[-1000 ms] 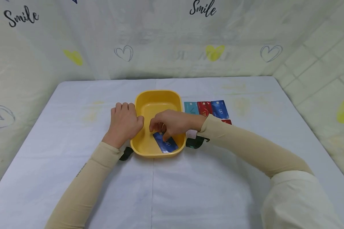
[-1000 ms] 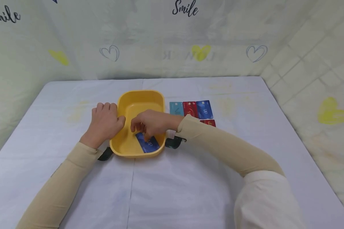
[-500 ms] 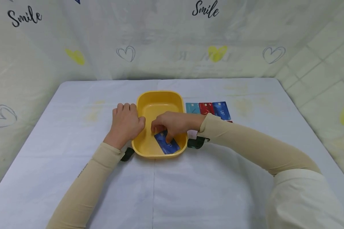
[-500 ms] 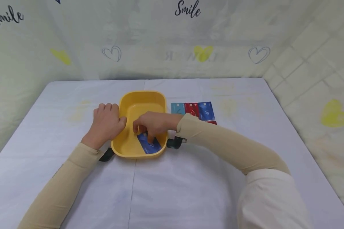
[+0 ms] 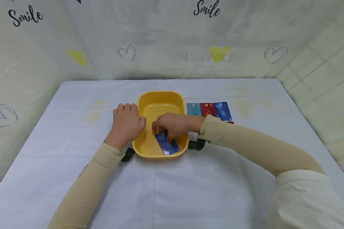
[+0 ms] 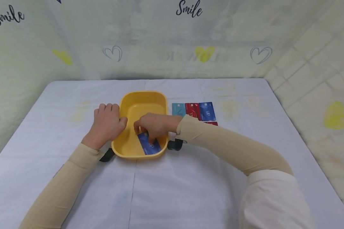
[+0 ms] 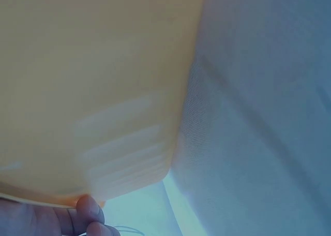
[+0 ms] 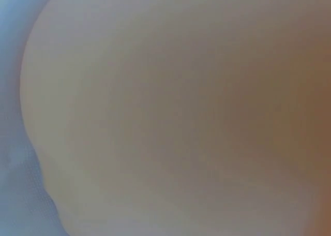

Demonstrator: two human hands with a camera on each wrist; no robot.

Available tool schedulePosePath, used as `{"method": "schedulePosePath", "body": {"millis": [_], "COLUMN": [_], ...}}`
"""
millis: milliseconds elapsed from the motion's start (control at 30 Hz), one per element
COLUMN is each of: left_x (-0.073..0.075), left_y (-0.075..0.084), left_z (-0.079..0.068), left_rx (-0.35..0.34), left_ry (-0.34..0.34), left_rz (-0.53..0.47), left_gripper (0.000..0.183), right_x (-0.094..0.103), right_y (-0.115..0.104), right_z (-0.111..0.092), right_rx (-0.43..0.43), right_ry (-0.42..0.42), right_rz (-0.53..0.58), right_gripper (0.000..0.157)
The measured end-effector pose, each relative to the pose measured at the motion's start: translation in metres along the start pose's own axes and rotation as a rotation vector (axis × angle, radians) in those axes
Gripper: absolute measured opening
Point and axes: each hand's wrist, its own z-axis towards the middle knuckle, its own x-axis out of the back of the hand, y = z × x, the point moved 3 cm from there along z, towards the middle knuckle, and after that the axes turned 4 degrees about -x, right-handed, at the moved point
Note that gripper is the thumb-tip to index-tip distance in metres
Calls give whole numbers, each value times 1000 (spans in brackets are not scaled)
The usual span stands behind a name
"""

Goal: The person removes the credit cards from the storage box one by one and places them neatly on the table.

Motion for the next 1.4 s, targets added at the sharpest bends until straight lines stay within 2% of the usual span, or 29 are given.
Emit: {"method": "schedulePosePath", "body": {"millis": [233, 400, 567, 767, 1000, 1400], "left_x": [0, 1, 0, 0, 0, 1], "left_y": [0, 0, -1, -1, 0, 0], "left_z": [-2, -1, -1, -1, -1, -2], "left_rx": [-4, -4, -2, -4, -7, -8], "left_ry": [3, 3, 6, 13, 23, 15], "left_rz": [-5, -7, -5, -8, -13, -12], "left_gripper": [30, 30, 29, 28, 27, 28], "right_x": [-1, 1, 0, -2, 0, 3], "right_y": [-1, -2, -2, -3, -3, -2], "right_z": [-1, -2, -1, -1, -2, -5], "right_rx": [-10, 0, -41, -69, -25, 18], "right_ry": [-18, -36, -81, -91, -67, -45], "right_rz": [-1, -17, 1, 17, -14, 56], "right_gripper": [52, 64, 71, 69, 68, 57]}}
